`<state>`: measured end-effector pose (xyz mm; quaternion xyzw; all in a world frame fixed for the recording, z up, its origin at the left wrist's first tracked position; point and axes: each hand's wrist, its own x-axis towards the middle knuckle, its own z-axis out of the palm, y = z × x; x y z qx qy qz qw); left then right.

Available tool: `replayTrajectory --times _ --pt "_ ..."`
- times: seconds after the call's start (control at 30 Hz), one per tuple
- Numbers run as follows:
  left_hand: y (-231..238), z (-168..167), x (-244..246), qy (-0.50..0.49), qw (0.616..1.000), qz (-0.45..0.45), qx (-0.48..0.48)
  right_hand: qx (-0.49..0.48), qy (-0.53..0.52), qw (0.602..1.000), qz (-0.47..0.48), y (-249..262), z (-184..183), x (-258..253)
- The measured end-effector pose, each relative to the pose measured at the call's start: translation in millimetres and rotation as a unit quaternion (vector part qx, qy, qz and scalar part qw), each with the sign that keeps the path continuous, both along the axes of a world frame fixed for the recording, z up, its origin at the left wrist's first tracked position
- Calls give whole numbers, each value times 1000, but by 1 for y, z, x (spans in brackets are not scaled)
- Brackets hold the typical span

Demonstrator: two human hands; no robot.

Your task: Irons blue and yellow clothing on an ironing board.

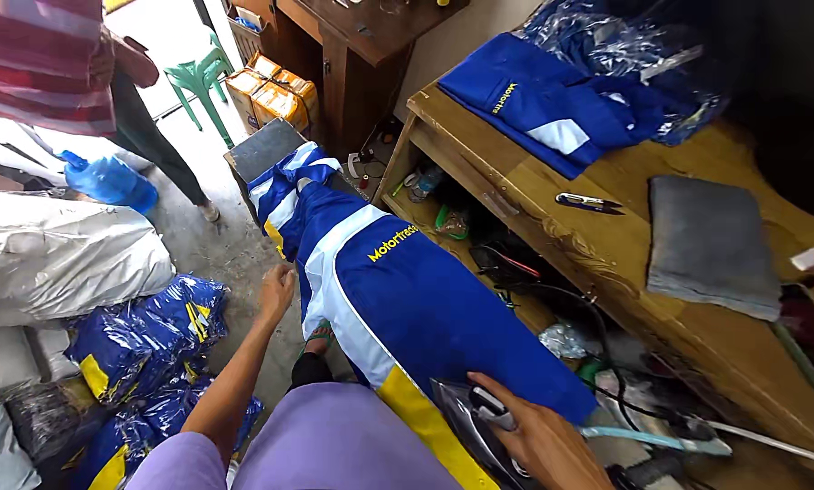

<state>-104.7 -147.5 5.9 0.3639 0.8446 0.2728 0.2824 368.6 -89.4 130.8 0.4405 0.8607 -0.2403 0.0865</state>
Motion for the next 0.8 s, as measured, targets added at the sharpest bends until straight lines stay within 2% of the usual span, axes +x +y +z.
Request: replayTrajectory --times 0.07,0.13,0.23,0.3,0.4,0.6,0.7,0.8 --pt "31 7 17 100 989 -51 93 18 15 999 -40 13 3 -4" --pt "66 11 31 156 971 -118 136 26 25 998 -60 29 2 -20" --pt "112 9 43 219 939 -229 137 10 6 999 -52 57 0 -63" --pt "131 -1 37 255 922 -270 110 2 -8 1000 -28 71 -2 -98" --pt "142 -14 21 275 915 -284 83 -7 -2 1000 16 88 -2 -148" --pt "142 -18 14 275 914 -292 68 -22 35 996 79 111 -2 -225" --pt "142 -22 13 278 913 -288 73 -38 23 995 93 109 -4 -224" --pt "141 -14 16 274 914 -290 76 -43 17 991 127 95 -7 -191"
